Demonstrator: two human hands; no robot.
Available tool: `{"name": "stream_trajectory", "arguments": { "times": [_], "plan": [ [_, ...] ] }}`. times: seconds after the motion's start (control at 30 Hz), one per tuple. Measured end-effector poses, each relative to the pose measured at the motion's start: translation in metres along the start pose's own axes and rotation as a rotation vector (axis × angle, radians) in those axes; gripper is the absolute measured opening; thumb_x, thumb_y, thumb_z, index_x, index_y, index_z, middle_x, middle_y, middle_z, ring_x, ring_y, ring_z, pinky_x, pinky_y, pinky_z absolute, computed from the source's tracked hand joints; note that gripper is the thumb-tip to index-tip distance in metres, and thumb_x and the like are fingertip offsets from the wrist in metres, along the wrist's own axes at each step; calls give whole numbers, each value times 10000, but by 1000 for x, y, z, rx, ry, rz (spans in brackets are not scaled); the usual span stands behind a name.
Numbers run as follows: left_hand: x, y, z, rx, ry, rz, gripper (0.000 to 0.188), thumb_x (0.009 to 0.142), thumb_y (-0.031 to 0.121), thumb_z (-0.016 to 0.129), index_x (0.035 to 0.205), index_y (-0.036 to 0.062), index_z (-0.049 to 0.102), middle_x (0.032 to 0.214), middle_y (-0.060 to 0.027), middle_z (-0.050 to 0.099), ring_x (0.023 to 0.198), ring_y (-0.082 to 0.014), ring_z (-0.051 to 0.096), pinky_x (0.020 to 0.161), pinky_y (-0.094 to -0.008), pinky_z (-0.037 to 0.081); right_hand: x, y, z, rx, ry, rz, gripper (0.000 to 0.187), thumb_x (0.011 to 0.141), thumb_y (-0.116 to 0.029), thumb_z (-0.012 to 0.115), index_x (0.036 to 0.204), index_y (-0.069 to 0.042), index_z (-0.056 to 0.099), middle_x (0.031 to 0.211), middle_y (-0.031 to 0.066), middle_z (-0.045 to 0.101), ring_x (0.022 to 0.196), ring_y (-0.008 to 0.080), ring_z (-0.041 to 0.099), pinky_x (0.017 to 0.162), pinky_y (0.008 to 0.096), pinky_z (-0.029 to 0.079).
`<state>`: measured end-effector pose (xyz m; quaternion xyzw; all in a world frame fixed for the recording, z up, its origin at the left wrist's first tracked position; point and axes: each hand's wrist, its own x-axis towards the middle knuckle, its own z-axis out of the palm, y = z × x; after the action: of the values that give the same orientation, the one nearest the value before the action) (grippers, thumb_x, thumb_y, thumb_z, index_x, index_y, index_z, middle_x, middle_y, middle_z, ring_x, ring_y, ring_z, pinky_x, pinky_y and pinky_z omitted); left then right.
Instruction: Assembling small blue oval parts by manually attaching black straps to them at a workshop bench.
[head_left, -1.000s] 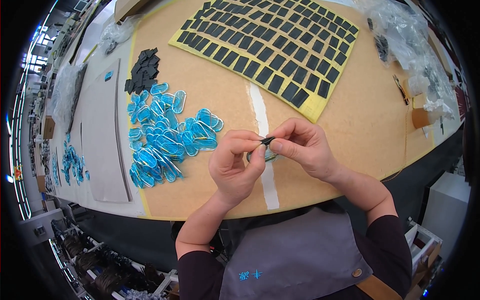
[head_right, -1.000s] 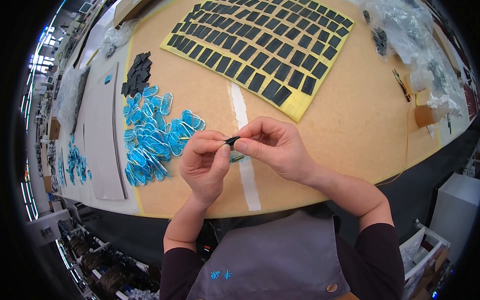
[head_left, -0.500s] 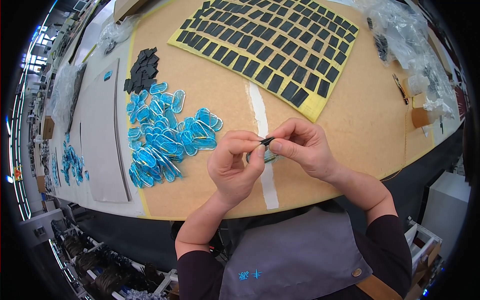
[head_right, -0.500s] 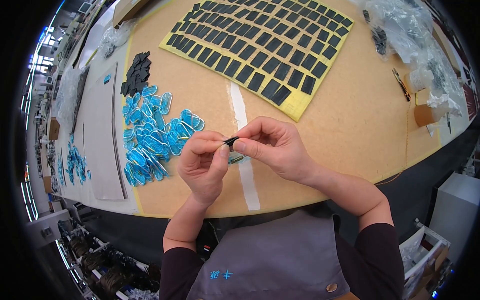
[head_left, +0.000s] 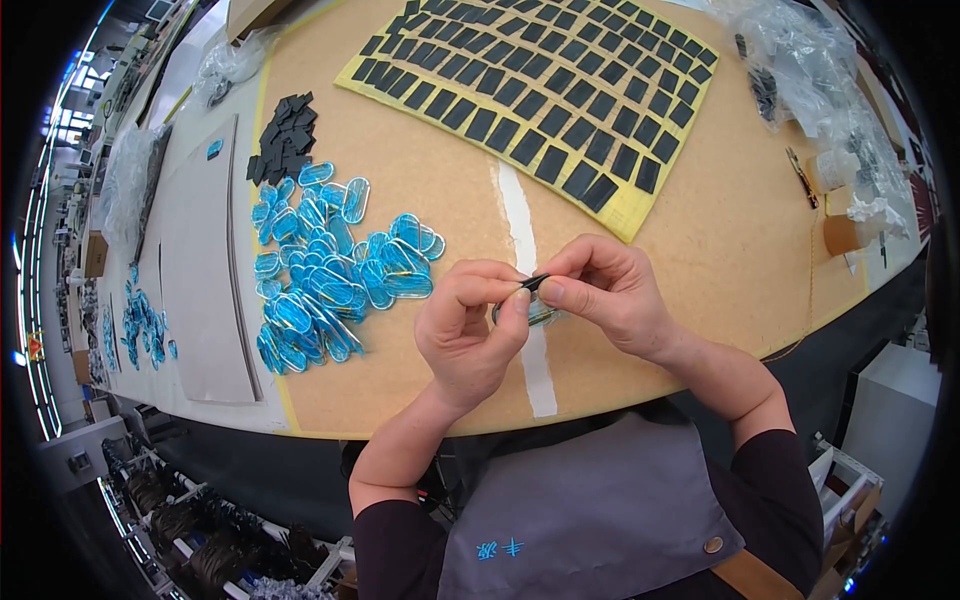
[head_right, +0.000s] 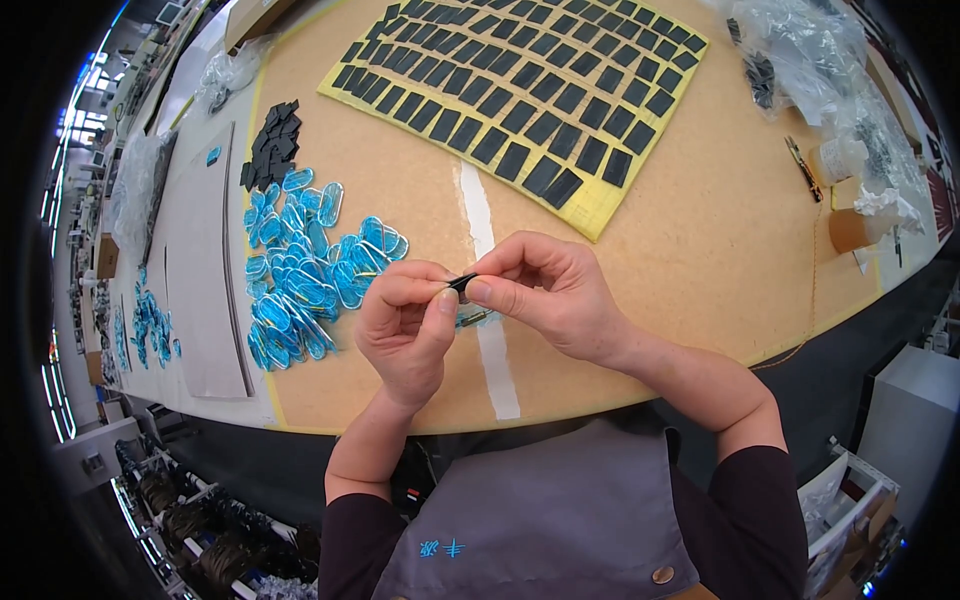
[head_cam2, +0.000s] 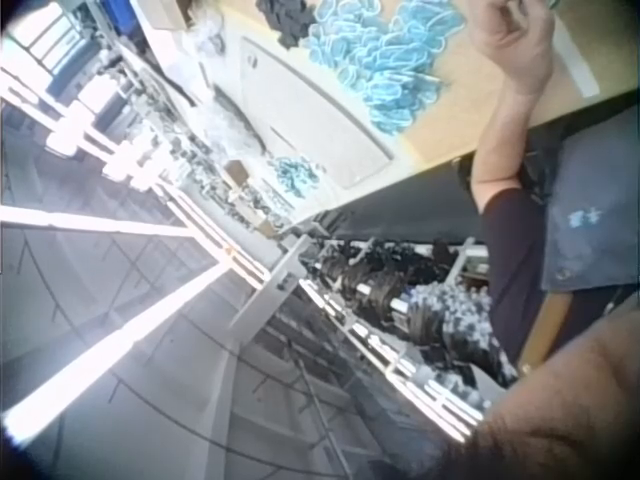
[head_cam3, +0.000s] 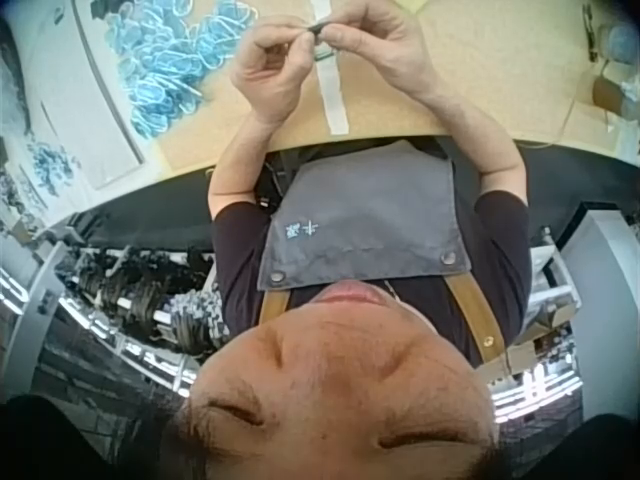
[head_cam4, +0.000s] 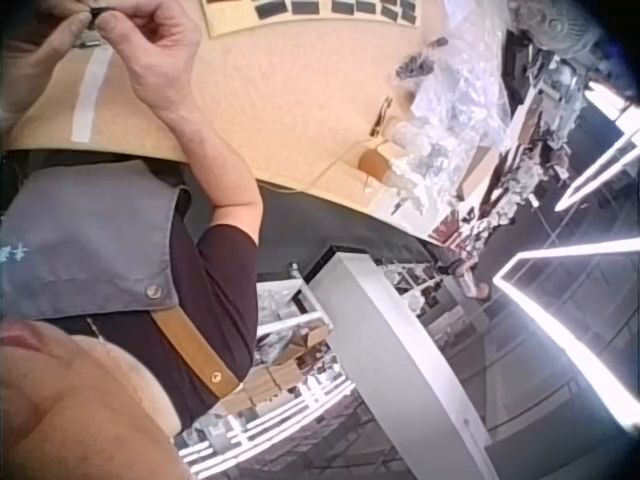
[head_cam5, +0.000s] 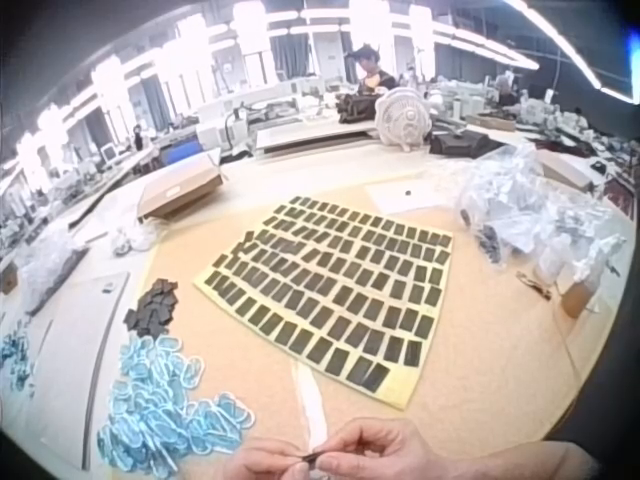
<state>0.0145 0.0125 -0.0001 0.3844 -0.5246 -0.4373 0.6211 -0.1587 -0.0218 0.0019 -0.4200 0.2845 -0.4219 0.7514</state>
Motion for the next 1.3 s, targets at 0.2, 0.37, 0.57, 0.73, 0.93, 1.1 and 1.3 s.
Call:
{"name": "stream_trajectory", "arguments": {
  "times": [0.2, 0.37, 0.57, 0.73, 0.93, 1.1, 1.3],
  "plan": [
    [-1, 0, 1, 21, 9, 22, 187, 802, -123, 642, 932, 0, 585, 977, -132, 617, 871, -149, 599, 770, -255, 481, -1, -1, 1, -9, -10, -18, 108, 912, -48, 653, 1006, 5, 640, 940, 44, 678, 865, 64, 631, 748, 198, 506],
    [-2, 1, 1, 25, 13, 37, 194, 795, -127, 641, 931, -1, 584, 971, -135, 619, 863, -151, 602, 759, -256, 485, -3, 1, 0, -53, -2, -33, 109, 908, -59, 664, 998, 1, 644, 921, 30, 670, 840, 56, 620, 739, 195, 498],
    [-2, -1, 2, 22, 8, 69, 213, 784, -134, 644, 938, -1, 582, 967, -138, 621, 852, -150, 603, 743, -253, 489, -3, 1, 2, -56, -3, -57, 97, 907, -55, 663, 987, -3, 642, 917, 23, 663, 831, 47, 608, 729, 192, 488],
    [-1, -3, 1, 39, 5, 106, 223, 778, -136, 644, 941, 2, 581, 960, -134, 623, 843, -147, 603, 717, -242, 486, -3, 1, 3, -52, -2, -65, 87, 911, -49, 655, 983, -5, 636, 913, 16, 654, 830, 43, 600, 727, 193, 484],
    [-1, -5, 2, 53, 2, 131, 230, 772, -135, 649, 941, 5, 580, 955, -131, 621, 826, -141, 595, 684, -230, 473, -4, 3, 2, -63, 0, -73, 84, 918, -53, 644, 986, -6, 629, 906, 6, 642, 819, 34, 585, 716, 189, 472],
    [-3, -5, 3, 68, -10, 152, 233, 769, -136, 650, 939, 5, 578, 952, -129, 617, 816, -134, 585, 671, -227, 466, -6, 4, 2, -59, -13, -95, 93, 922, -55, 638, 996, -3, 619, 912, 6, 636, 821, 32, 580, 715, 188, 467],
    [-3, -5, 5, 78, -6, 158, 238, 769, -140, 644, 943, 7, 575, 954, -127, 614, 812, -129, 579, 667, -224, 464, -7, 5, 4, -19, -4, -102, 109, 913, -67, 653, 996, -11, 609, 915, -3, 624, 822, 28, 570, 719, 188, 462]
  ]
}}
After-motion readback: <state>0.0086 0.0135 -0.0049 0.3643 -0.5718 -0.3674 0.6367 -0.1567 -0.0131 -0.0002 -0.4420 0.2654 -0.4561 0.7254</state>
